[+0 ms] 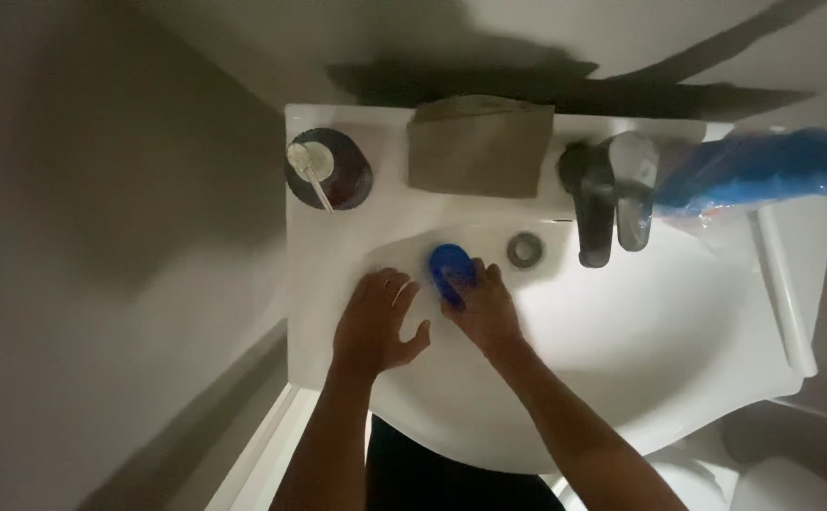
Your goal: The person cleans a bathroom sink and toilet. They first wipe the toilet tank with a cloth, then spray the sink with a cleaning solution and scrub the basin and faucet area with a blue sponge.
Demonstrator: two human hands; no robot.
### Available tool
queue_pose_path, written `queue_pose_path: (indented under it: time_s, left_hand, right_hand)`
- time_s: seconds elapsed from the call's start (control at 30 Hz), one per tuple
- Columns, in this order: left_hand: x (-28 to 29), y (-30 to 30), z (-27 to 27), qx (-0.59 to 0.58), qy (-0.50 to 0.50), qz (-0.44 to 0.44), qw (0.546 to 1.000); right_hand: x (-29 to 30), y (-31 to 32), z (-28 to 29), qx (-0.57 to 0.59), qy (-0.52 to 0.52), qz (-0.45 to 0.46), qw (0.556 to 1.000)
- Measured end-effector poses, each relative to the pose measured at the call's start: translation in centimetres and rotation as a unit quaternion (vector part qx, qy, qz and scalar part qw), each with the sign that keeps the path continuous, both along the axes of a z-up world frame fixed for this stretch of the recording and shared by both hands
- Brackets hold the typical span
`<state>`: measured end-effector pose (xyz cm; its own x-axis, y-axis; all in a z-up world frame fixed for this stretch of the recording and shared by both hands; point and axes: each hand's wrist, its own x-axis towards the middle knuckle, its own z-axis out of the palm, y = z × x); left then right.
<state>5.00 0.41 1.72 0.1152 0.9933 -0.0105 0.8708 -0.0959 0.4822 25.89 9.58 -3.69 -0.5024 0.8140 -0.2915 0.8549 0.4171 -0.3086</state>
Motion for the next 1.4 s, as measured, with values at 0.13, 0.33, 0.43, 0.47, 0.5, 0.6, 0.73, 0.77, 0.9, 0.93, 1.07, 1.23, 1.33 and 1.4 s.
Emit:
queue_pose_path:
  time_s: [0.13,0.33,0.43,0.47,0.5,0.6,0.73,0.77,0.9,0.93,1.07,1.23,1.33,1.4]
  left_hand:
    - [-0.1,0.5,0.8,-0.013,0.0,-0.012,1.0]
    - [-0.2,0.3,0.8,0.019,-0.011,0.001,1.0]
    - [-0.1,-0.2,-0.5,0.0,-0.016,-0.001,1.0]
    - [0.1,-0.5,-1.2,0.023,-0.024,0.002,0.999]
    - [0.0,-0.2,-0.5,0.026,-0.024,0.001,0.999]
    - [0.2,0.5,0.9,0.012,-0.007,0.0,1.0]
    - [0.5,0.9,2.4,-0.049,0.008,-0.016,0.999]
    - [0.3,1.4,3.3,-0.101,0.023,-0.018,0.994]
    - [0.2,1.0,1.1,-0.026,-0.002,-0.022,0.999]
    - [0.2,1.0,1.5,-0.019,0.001,-0.016,1.0]
    - [0.5,0.9,1.8,-0.016,-0.01,-0.001,1.0]
    - [0.8,1.0,0.8,-0.036,0.011,-0.01,0.999]
    - [0.9,1.1,1.0,-0.033,0.009,-0.016,0.999]
    - [0.8,1.4,1.3,-0.038,0.018,-0.01,0.999]
  right_hand:
    - [3.7,2.9,0.3,0.092,-0.018,0.038,0.995]
    - [12.4,4.6,-2.8,0.151,-0.119,-0.126,0.973]
    - [11.2,4.5,-4.3,0.173,-0.112,-0.123,0.971]
    - [11.0,4.4,-5.8,0.127,-0.079,-0.117,0.982]
    - [8.7,3.8,-4.2,0.13,-0.079,-0.119,0.981]
    - [3.8,1.7,-1.2,0.072,-0.112,-0.128,0.983]
    - [3.6,-2.6,0.0,-0.084,-0.121,-0.036,0.988]
    - [3.5,-3.3,0.8,-0.136,-0.156,0.026,0.978]
    - [10.7,-4.5,2.1,-0.164,-0.104,-0.04,0.98]
    - [12.6,-3.7,2.2,-0.128,-0.089,-0.071,0.985]
    - [14.6,1.3,4.8,-0.001,-0.189,-0.063,0.98]
    - [16.0,5.5,-0.5,0.199,-0.152,-0.065,0.966]
    - [15.1,3.6,-2.3,0.039,-0.221,-0.145,0.964]
    - [11.5,2.3,0.8,-0.053,-0.25,-0.162,0.953]
